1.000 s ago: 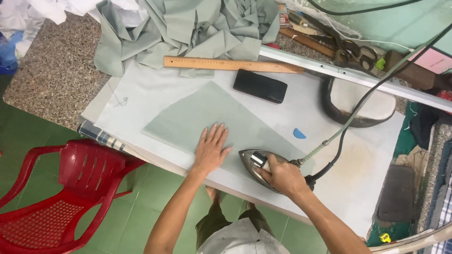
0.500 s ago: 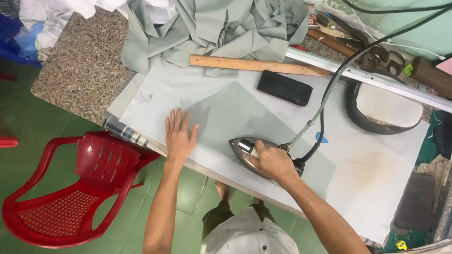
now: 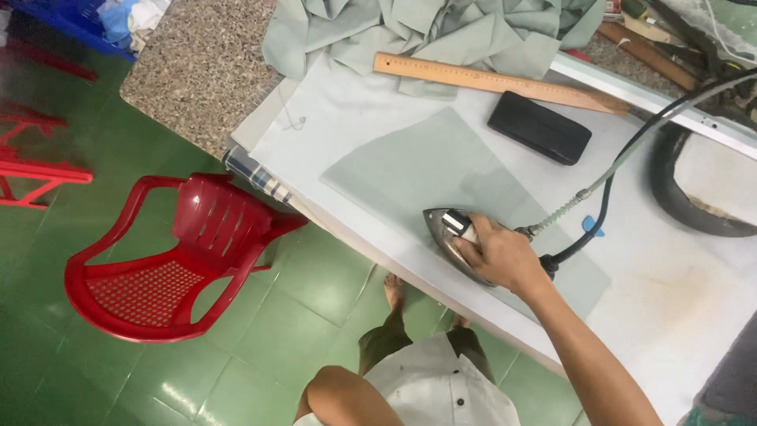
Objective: The person measures and folds a piece of light green fabric on a work table using a wooden ruler. They then use a steam iron to press the fabric flat, repeatedly moving the iron over the surface and adjusting the fabric with their hands.
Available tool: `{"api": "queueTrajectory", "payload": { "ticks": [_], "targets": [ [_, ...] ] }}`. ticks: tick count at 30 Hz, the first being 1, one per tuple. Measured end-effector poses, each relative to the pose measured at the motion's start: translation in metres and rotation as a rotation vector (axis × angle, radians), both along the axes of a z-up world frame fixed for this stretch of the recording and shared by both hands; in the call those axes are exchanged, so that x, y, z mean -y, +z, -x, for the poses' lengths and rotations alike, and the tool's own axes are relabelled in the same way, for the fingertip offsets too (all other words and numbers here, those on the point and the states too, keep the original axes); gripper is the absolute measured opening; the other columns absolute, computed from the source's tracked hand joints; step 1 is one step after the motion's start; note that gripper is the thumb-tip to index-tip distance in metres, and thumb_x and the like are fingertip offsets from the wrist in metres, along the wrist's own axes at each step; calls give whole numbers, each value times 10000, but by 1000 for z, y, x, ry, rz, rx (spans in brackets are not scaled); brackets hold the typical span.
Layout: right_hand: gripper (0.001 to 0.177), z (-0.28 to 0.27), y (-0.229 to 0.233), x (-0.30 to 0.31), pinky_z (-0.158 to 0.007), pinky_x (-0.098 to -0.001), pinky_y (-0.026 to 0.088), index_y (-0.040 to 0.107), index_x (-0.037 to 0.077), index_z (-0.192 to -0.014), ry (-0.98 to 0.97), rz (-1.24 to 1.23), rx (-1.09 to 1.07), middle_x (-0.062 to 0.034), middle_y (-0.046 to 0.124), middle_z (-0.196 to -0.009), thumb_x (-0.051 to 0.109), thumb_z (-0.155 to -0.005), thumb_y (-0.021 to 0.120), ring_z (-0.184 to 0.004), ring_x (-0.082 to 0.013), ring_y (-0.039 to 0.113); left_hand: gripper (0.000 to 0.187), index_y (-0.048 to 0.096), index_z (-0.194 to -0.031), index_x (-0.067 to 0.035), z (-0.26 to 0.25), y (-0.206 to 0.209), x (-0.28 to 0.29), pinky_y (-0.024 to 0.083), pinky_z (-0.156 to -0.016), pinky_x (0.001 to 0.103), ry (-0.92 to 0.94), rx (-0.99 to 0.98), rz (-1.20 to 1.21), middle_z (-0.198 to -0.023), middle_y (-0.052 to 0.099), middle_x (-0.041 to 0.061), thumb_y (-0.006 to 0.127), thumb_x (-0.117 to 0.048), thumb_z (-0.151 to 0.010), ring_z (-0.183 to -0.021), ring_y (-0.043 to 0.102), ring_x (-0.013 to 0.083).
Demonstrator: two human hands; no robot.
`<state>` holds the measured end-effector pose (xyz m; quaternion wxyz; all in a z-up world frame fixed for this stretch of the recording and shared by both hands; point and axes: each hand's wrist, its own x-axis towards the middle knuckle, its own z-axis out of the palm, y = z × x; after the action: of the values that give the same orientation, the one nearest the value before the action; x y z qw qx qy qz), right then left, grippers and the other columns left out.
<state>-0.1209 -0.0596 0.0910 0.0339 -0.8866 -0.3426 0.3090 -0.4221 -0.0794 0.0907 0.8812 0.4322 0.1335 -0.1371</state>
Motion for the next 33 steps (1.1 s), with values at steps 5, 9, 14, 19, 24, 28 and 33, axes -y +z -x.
{"api": "queueTrajectory", "payload": {
  "ticks": [5,9,14,19,24,28,33],
  "targets": [
    [504,-1,-17,15,-772,-496,611,561,62,-1187,108,-113,68,-200,737,-911,527,-993,534,-854,-373,761,686,557,-1443,-73,-107,-14,-137,317,-1224,411,462,144,-675,-1474,533,112,131,-481,-1093,-1431,435,267],
    [478,0,-25,30,-710,-436,621,559,71,-1075,244,-116,150,-153,724,-804,537,-1010,473,-775,-319,767,800,540,-1456,-70,-163,-81,-173,296,-1244,451,773,180,-1098,-1515,499,147,43,-541,-1042,-1478,392,323],
    [455,-3,-19,73,-732,-468,613,544,69,-1092,367,-48,21,-203,745,-861,504,-1016,438,-829,-370,770,717,224,-1632,-99,-209,-174,-156,-1,-1279,537,36,-32,-1839,-1692,201,145,262,-556,-1081,-1579,109,303],
    [460,4,-20,134,-713,-469,612,527,71,-1129,371,-17,-1,-214,745,-829,511,-1015,453,-802,-376,771,784,168,-1646,-115,-229,-157,-122,-89,-1288,516,-248,-174,-1861,-1726,98,112,169,-631,-1056,-1594,12,271],
    [461,16,-16,190,-687,-460,616,544,63,-1154,330,9,-12,-197,750,-856,496,-1014,470,-785,-367,774,804,192,-1649,-145,-229,-155,-112,-83,-1294,509,-286,-214,-1919,-1732,99,87,147,-666,-1039,-1598,21,258],
    [495,25,-18,223,-691,-474,621,534,54,-1212,246,35,-55,-203,744,-898,505,-1020,461,-808,-379,775,801,201,-1648,-145,-228,-162,-112,-50,-1294,524,-234,-189,-1948,-1730,114,92,154,-664,-1040,-1596,49,268],
    [494,29,-17,234,-700,-460,625,525,74,-1236,209,46,-41,-174,740,-908,511,-1011,474,-803,-360,779,763,233,-1642,-126,-225,-169,-104,-26,-1281,557,-186,-138,-1973,-1726,121,122,199,-617,-1059,-1593,53,297]
  ]
}}
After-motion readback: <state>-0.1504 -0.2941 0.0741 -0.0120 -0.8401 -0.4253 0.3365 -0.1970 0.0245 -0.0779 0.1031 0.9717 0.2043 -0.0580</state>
